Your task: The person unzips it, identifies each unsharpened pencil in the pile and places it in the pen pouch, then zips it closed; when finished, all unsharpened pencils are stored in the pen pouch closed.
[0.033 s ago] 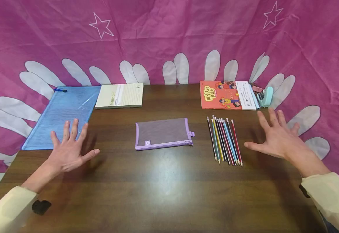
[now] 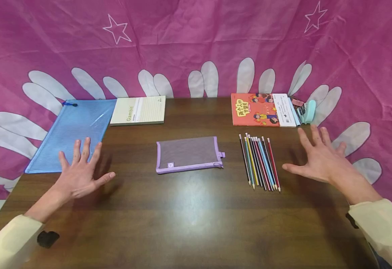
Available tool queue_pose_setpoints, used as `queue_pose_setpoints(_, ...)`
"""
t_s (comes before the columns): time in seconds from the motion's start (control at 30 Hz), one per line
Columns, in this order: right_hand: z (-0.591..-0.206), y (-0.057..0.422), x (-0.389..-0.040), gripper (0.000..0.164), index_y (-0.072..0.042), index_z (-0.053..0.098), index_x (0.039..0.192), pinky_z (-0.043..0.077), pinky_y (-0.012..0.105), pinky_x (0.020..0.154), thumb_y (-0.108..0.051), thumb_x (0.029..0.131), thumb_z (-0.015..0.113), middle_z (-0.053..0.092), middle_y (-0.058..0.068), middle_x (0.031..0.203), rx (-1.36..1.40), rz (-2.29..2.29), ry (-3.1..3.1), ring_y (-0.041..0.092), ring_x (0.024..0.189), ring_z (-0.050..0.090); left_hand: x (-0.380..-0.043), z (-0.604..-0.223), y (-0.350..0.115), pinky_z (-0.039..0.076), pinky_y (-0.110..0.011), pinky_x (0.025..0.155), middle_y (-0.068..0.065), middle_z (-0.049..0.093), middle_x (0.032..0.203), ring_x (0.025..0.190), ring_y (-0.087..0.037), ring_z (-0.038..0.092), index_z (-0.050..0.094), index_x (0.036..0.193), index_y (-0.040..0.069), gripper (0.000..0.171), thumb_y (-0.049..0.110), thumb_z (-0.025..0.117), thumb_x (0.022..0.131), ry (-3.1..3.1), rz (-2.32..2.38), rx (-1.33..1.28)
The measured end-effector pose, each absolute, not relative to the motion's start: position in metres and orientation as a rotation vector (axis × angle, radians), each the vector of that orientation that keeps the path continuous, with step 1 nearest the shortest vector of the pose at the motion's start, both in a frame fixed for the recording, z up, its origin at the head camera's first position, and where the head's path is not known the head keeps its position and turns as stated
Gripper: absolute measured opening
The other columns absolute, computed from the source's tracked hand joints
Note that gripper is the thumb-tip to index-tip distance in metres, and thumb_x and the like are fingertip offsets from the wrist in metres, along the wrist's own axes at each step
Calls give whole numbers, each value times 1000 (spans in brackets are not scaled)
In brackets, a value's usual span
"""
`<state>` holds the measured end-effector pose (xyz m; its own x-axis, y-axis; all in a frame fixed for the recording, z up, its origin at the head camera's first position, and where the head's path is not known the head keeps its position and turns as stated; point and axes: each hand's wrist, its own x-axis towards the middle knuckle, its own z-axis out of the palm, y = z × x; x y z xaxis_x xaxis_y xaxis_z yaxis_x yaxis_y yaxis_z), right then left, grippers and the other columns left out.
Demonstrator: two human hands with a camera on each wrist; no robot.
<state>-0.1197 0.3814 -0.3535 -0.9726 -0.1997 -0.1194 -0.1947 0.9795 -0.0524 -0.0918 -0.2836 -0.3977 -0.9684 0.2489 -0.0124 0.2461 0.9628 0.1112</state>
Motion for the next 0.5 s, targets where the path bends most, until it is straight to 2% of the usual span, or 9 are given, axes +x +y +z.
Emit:
queue_pose_setpoints(0.1,-352,379,-120,118,3,7,158,19,85,90,-62,81,69,12,40,154,-358,-104,3031,59,139,13,-94,-397,-281,-8,-78,102,-30,-2,161,146,-49,-8,5,160,2,105,67,52,90,3081,227,398)
queue_pose_setpoints(0.13,-352,377,-120,114,6,13,156,27,82,90,-57,81,72,22,41,150,-413,-130,3063,59,135,26,-95,-396,-279,-3,-77,104,-32,6,160,146,-50,2,8,159,0,104,63,55,91,3084,259,406)
queue_pose_setpoints(0.17,-352,374,-121,107,9,21,154,35,77,88,-50,82,74,34,42,144,-475,-156,3097,58,127,39,-95,-396,-277,8,-75,106,-34,19,157,143,-51,17,14,158,-3,101,57,59,91,3097,298,419)
queue_pose_setpoints(0.2,-352,370,-122,98,11,31,149,43,72,83,-43,81,76,49,40,131,-552,-195,3139,55,111,54,-96,-396,-273,20,-73,105,-35,34,150,137,-51,33,22,155,-6,94,50,63,91,3112,348,435)
queue_pose_setpoints(0.23,-352,365,-123,87,12,40,143,49,66,77,-35,80,78,60,37,116,-627,-247,3178,51,96,62,-98,-396,-269,32,-68,101,-34,48,139,127,-48,48,31,151,-8,85,41,66,91,3123,416,450)
queue_pose_setpoints(0.3,-354,351,-127,63,12,55,128,53,57,63,-20,79,79,69,27,89,-748,-371,3229,41,70,67,-102,-396,-256,50,-59,85,-28,66,113,100,-42,65,47,138,-12,64,24,69,90,3129,577,474)
queue_pose_setpoints(0.37,-355,333,-133,45,8,62,118,53,47,54,-10,80,77,70,19,78,-789,-533,3205,29,59,66,-107,-398,-239,55,-50,69,-21,71,94,79,-33,70,57,126,-12,46,12,68,89,3066,771,454)
queue_pose_setpoints(0.4,-357,322,-136,40,7,63,116,54,42,52,-8,81,76,70,16,78,-776,-635,3150,23,57,66,-111,-399,-229,56,-46,67,-17,71,91,77,-29,70,59,123,-12,41,9,67,89,2997,876,423)
queue_pose_setpoints(0.5,-364,284,-145,35,7,63,120,54,32,53,-7,88,72,71,18,93,-656,-884,2912,17,59,67,-120,-403,-200,56,-36,62,-12,69,94,71,-20,68,57,125,-11,39,7,65,91,2785,1064,268)
